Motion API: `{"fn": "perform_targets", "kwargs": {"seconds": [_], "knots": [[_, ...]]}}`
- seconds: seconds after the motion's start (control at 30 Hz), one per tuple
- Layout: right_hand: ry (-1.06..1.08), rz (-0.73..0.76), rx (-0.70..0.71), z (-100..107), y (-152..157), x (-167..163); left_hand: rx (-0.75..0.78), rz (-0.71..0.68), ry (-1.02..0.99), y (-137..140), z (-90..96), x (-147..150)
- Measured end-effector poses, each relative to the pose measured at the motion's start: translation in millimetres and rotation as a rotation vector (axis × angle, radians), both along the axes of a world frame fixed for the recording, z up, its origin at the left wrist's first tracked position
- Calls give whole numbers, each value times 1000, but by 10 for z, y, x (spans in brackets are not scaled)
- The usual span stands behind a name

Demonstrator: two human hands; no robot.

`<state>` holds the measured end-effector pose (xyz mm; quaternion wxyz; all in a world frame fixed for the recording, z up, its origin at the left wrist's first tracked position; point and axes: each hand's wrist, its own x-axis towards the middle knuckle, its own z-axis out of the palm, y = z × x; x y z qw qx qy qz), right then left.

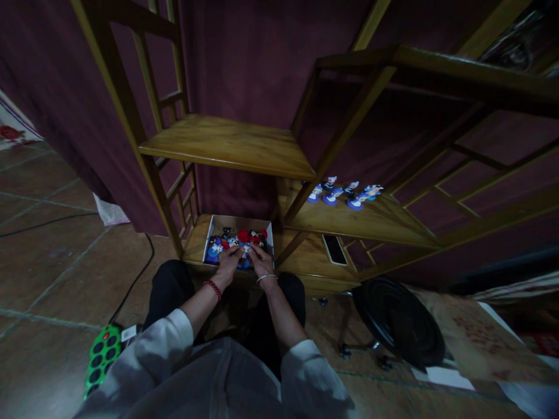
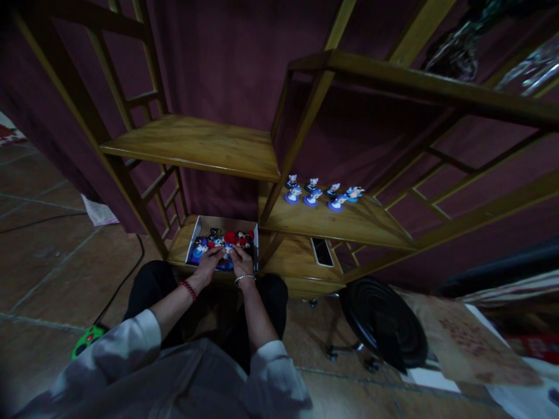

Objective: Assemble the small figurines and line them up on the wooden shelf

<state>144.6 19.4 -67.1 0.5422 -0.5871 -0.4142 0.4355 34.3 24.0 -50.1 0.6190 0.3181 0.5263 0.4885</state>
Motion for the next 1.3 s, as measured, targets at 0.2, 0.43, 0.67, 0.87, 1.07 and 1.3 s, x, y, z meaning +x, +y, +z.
{"fn": "perform_targets", "kwargs": {"seconds": [0.2, 0.43, 0.67, 0.87, 1.07, 1.3], "knots": [[40, -9, 2, 68, -35, -11, 32, -29, -25, -46, 49, 5], [56, -34, -6, 139, -49, -39, 69, -66, 35, -44, 100, -19], [93, -14, -38, 161, -49, -46, 13, -36, 10, -21, 76, -40], [91, -11, -70, 131, 0, -37, -7, -60, -43, 19, 66, -65], [11, -7, -80, -38, 23, 6, -13, -58, -80, -29, -26, -38], [-56, -4, -85, -172, 63, 46, -26, -20, -138, -32, -134, -31]]}}
